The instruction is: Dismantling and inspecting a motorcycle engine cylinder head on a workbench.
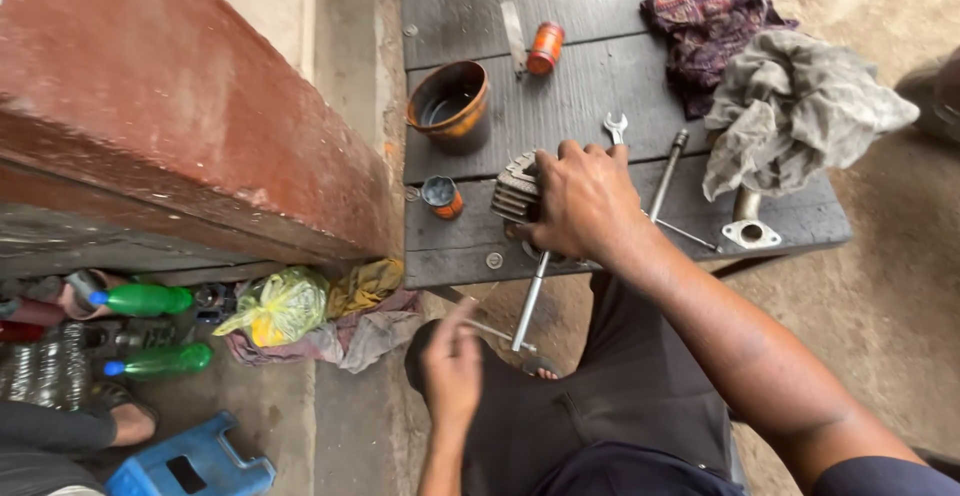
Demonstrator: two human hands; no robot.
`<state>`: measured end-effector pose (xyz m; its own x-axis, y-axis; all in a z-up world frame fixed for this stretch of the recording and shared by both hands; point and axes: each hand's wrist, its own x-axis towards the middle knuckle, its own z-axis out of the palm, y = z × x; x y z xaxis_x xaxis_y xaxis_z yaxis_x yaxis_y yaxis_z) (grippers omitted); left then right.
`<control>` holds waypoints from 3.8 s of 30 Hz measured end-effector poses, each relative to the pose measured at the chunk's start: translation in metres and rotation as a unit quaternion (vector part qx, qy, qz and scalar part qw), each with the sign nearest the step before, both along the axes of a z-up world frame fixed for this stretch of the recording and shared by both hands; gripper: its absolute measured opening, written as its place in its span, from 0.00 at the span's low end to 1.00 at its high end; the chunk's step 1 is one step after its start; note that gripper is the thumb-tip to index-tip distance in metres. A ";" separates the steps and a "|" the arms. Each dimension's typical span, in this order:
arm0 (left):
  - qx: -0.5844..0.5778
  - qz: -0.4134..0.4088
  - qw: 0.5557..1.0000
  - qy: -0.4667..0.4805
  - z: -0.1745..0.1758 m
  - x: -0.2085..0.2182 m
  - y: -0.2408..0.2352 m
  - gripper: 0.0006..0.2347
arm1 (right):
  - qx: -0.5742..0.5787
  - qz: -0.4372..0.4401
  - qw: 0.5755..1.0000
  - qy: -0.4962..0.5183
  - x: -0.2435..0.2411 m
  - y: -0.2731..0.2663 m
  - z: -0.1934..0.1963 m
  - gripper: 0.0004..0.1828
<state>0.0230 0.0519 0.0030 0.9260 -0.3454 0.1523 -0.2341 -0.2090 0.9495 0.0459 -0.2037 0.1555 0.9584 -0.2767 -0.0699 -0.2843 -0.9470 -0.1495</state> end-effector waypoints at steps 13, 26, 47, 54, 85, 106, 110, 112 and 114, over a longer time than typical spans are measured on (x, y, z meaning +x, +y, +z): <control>0.042 0.011 0.999 0.031 0.000 -0.017 -0.013 0.15 | -0.024 0.014 0.999 0.040 0.019 0.008 0.007 0.41; 0.090 -0.084 0.992 0.039 -0.004 -0.032 -0.016 0.13 | -0.110 0.051 0.983 0.140 0.064 0.020 -0.011 0.32; 0.134 -0.059 0.986 0.078 -0.020 -0.033 -0.008 0.12 | -0.163 0.118 0.968 0.149 0.058 0.002 -0.010 0.47; -0.123 -0.131 0.983 -0.025 0.036 -0.028 -0.002 0.09 | -0.148 0.128 0.974 0.116 0.056 -0.001 -0.013 0.45; 0.107 -0.218 0.969 0.042 0.050 -0.045 -0.018 0.06 | -0.074 0.110 0.981 0.139 0.057 0.003 0.001 0.37; 0.187 -0.199 0.961 0.053 0.014 -0.046 -0.022 0.11 | -0.057 0.092 0.986 0.130 0.059 0.003 0.004 0.36; -0.003 -0.071 0.997 0.036 0.031 -0.030 0.004 0.11 | -0.063 0.096 0.983 0.141 0.055 0.008 0.002 0.37; -0.061 0.064 0.994 0.068 -0.008 -0.010 0.014 0.14 | -0.068 0.087 0.985 0.135 0.052 0.007 0.011 0.37; 0.131 -0.008 0.986 -0.103 -0.059 0.002 0.018 0.14 | -0.057 0.089 0.988 0.113 0.053 0.008 0.012 0.37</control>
